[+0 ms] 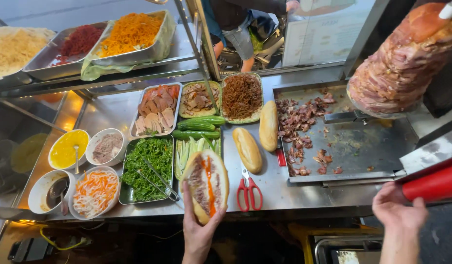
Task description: Preparing and grilling Vietnamese banh mi sandwiches with various fillings.
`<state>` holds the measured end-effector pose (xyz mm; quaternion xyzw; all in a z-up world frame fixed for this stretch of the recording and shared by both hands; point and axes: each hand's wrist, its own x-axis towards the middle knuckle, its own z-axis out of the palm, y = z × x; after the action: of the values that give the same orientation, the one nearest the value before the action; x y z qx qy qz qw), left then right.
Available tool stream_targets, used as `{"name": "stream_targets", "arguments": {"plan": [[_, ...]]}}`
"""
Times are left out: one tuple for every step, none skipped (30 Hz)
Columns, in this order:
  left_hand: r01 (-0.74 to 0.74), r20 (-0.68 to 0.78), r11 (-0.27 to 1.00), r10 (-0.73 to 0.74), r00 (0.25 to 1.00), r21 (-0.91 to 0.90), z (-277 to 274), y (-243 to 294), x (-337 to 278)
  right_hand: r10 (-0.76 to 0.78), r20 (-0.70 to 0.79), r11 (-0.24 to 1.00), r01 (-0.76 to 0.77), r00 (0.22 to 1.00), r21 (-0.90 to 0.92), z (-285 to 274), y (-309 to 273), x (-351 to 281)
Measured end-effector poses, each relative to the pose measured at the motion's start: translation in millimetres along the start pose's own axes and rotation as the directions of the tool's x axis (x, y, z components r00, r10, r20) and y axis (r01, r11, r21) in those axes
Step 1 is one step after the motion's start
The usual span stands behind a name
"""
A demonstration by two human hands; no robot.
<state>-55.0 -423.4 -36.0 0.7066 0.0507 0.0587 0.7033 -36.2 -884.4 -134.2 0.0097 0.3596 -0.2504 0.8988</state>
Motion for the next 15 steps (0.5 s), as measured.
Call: {"name": "stream_targets", "arguments": {"plan": [[-0.041,-0.094,0.998,0.046,0.995,0.048,-13,-1,1,0.01,-0.031,0.983,-0.016,0.999,-0.184,-1,26,-13],[-0.072,-0.185,0.992,0.089,0.979,0.099,-27,-3,0,0.012,-0.067,0.933,-0.035,0.998,-0.358,-4,51,-27],[-0.072,-0.191,0.993,0.088,0.978,0.093,-42,0,3,0.012,-0.061,0.931,-0.033,0.998,-0.365,-9,86,-30],[-0.102,-0.256,0.973,0.154,0.954,0.207,-56,3,1,0.118,0.116,0.819,-0.03,0.986,-0.573,-15,117,-35],[-0.12,-0.312,0.94,0.224,0.923,0.321,-73,4,0,0.257,0.261,0.669,0.023,0.931,-0.742,-24,150,-40],[-0.094,-0.333,0.943,0.205,0.92,0.32,-88,8,2,0.272,0.244,0.649,0.01,0.931,-0.76,-10,187,-69],[-0.132,-0.381,0.931,0.265,0.886,0.341,-106,11,5,0.364,0.325,0.53,0.093,0.873,-0.843,1,225,-98],[-0.142,-0.432,0.917,0.307,0.848,0.372,-128,12,-3,0.476,0.359,0.394,0.17,0.802,-0.903,1,264,-133],[-0.092,-0.458,0.921,0.272,0.846,0.378,-146,11,-11,0.501,0.315,0.358,0.139,0.806,-0.923,-10,300,-147],[-0.043,-0.572,0.947,0.227,0.788,0.317,-165,10,-8,0.506,0.426,0.116,0.43,0.75,-0.896,-16,340,-159],[-0.003,-0.677,0.968,0.178,0.715,0.252,-183,11,-4,0.549,0.513,-0.123,0.671,0.66,-0.731,-22,381,-171],[0.014,-0.686,0.969,0.165,0.709,0.247,-200,8,-11,0.559,0.499,-0.135,0.666,0.662,-0.733,-30,412,-178],[0.011,-0.672,0.969,0.162,0.722,0.246,-216,5,-17,0.549,0.637,-0.274,0.836,0.542,-0.475,-37,442,-186],[-0.002,-0.654,0.97,0.167,0.738,0.244,-230,3,-18,0.561,0.738,-0.393,0.905,0.375,-0.162,-40,473,-190],[0.003,-0.659,0.971,0.159,0.735,0.238,-238,3,-21,0.568,0.733,-0.395,0.905,0.375,-0.157,-46,494,-179]]}}
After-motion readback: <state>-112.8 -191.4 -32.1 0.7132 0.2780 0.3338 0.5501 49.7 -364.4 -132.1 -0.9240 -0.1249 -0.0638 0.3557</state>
